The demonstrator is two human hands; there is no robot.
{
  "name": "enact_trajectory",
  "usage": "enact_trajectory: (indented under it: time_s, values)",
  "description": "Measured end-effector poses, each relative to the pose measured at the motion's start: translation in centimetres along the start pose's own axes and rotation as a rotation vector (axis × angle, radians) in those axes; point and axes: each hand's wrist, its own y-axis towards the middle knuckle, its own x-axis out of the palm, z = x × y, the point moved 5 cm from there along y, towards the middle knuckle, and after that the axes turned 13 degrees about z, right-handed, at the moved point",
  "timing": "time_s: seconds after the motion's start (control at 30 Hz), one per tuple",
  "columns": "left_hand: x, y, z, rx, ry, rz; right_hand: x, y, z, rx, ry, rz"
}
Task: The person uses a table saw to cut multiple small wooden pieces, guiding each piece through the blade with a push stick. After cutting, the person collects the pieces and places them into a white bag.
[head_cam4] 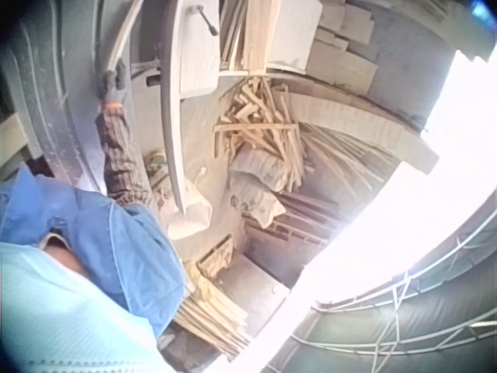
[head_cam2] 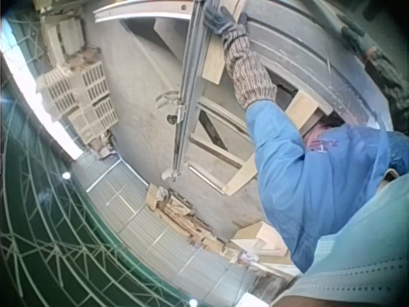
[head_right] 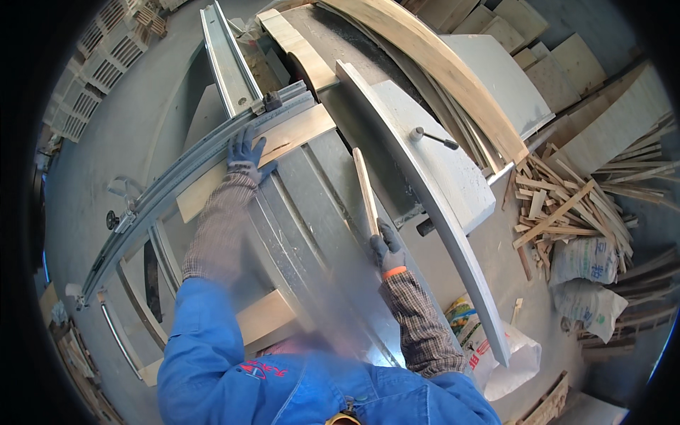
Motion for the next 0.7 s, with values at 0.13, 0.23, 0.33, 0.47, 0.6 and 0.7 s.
enact_trajectory:
  time_s: [0.13, 0.23, 0.33, 0.47, 0.6, 0.7]
  values:
    - [2.1, -2.1, -0.9, 0.095, 0.013, 0.064, -1.8, -1.0, 0.8, 0.067, 0.039, -0.02]
    - [3.0, -2.2, 0.9, 0.22, 0.023, 0.306, -1.9, -1.4, 0.9, -0.011, 0.082, -0.015]
    - [3.0, -1.8, 3.5, 0.288, -0.017, 0.42, -1.9, -1.0, 0.6, -0.122, -0.006, -0.022]
    - [1.9, 0.2, 6.6, 0.221, -0.075, 0.482, -1.4, 0.3, 1.2, -0.192, 0.01, -0.051]
    - [0.5, 1.0, 8.0, 0.052, -0.111, 0.556, -1.0, 1.5, 0.3, -0.182, -0.032, -0.001]
    - [1.1, 1.4, 7.3, 0.039, -0.066, 0.552, 0.0, 2.1, -1.9, -0.078, -0.019, -0.013]
